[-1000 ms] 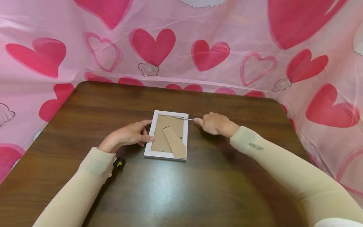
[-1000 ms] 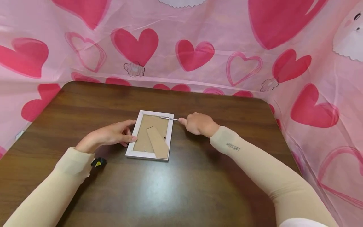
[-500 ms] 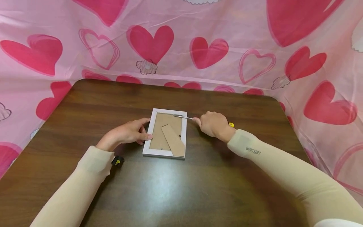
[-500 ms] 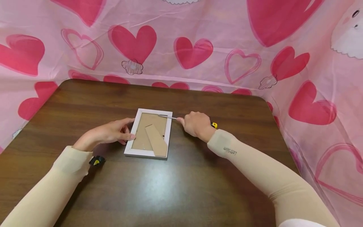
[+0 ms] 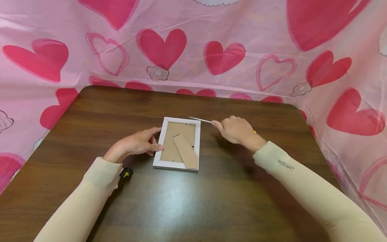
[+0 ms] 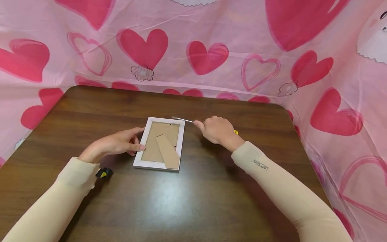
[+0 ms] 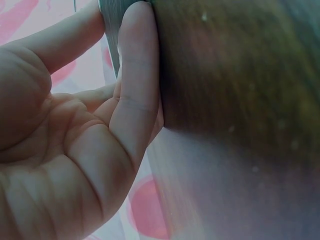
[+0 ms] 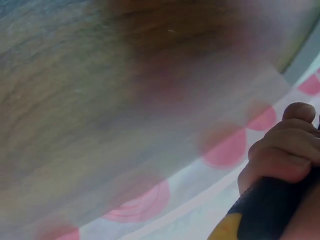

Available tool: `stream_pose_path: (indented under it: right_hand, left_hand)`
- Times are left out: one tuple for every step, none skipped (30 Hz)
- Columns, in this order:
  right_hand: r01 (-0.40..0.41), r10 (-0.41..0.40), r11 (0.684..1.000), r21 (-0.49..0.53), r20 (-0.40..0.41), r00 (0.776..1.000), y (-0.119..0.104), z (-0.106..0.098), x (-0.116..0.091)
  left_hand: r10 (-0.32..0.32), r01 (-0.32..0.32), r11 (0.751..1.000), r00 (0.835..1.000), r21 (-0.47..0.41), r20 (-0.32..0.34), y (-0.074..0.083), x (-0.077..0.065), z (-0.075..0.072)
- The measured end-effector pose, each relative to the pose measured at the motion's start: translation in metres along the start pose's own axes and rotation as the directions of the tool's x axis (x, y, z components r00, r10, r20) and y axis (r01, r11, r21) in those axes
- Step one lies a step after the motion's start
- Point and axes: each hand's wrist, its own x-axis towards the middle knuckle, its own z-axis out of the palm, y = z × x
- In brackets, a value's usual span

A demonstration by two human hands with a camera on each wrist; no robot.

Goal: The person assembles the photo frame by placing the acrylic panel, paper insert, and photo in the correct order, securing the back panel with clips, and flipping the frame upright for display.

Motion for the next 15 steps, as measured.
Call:
stream_pose_path:
  right_hand:
    - [0.003,-0.003,1.0,0.0,-0.005,1.0,-0.001,-0.002,-0.002]
    - [0.007,-0.007,1.0,-0.003,-0.004,1.0,-0.002,-0.003,-0.003]
    - [0.015,-0.015,1.0,-0.003,-0.003,1.0,-0.004,-0.005,-0.005]
    - [0.025,-0.025,1.0,-0.01,-0.001,1.0,-0.007,-0.006,-0.007]
    - [0.034,-0.034,0.999,-0.019,0.0,0.999,-0.01,-0.006,-0.009]
    - [0.046,-0.046,0.999,-0.028,0.001,0.999,-0.013,-0.006,-0.011]
    - [0.063,-0.063,0.997,-0.036,-0.001,0.998,-0.018,-0.006,-0.013]
    - [0.076,-0.076,0.996,-0.042,0.002,0.997,-0.022,-0.006,-0.015]
    - [0.091,-0.091,0.995,-0.046,0.004,0.996,-0.027,-0.006,-0.017]
    - [0.105,-0.105,0.993,-0.051,0.011,0.994,-0.032,-0.006,-0.019]
    - [0.119,-0.118,0.992,-0.05,0.021,0.993,-0.037,-0.006,-0.02]
    - [0.134,-0.133,0.99,-0.047,0.031,0.991,-0.042,-0.006,-0.022]
    - [0.148,-0.146,0.988,-0.045,0.039,0.988,-0.047,-0.006,-0.022]
    - [0.158,-0.156,0.987,-0.044,0.043,0.987,-0.051,-0.006,-0.023]
    - [0.169,-0.167,0.985,-0.042,0.042,0.985,-0.055,-0.005,-0.023]
  left_hand:
    - [0.0,0.0,1.0,1.0,0.001,-0.001,0.0,0.0,0.0]
    - [-0.002,0.002,1.0,1.0,0.006,-0.002,0.001,0.0,0.0]
    - [-0.006,0.006,1.0,1.0,0.005,-0.001,0.001,0.0,0.001]
    - [-0.009,0.009,1.0,1.0,0.003,-0.002,0.001,0.0,0.001]
    - [-0.01,0.01,1.0,1.0,0.0,-0.002,0.001,-0.001,0.002]
    - [-0.01,0.01,1.0,1.0,0.002,0.0,0.0,-0.001,0.002]
    - [-0.01,0.01,1.0,1.0,0.005,0.001,0.0,-0.001,0.003]
    - [-0.01,0.01,1.0,1.0,0.003,0.001,0.0,-0.001,0.003]
    - [-0.011,0.011,1.0,1.0,0.002,0.0,0.0,-0.002,0.003]
    - [-0.011,0.011,1.0,1.0,0.007,-0.002,0.0,-0.002,0.003]
    - [-0.007,0.007,1.0,1.0,0.011,0.0,0.0,-0.002,0.003]
    - [-0.004,0.004,1.0,1.0,0.014,0.0,0.0,-0.003,0.002]
    - [-0.001,0.001,1.0,1.0,0.014,0.0,0.001,-0.003,0.002]
    - [0.001,-0.001,1.0,1.0,0.015,0.0,0.001,-0.003,0.001]
    - [0.004,-0.004,1.0,1.0,0.018,0.002,0.001,-0.003,0.0]
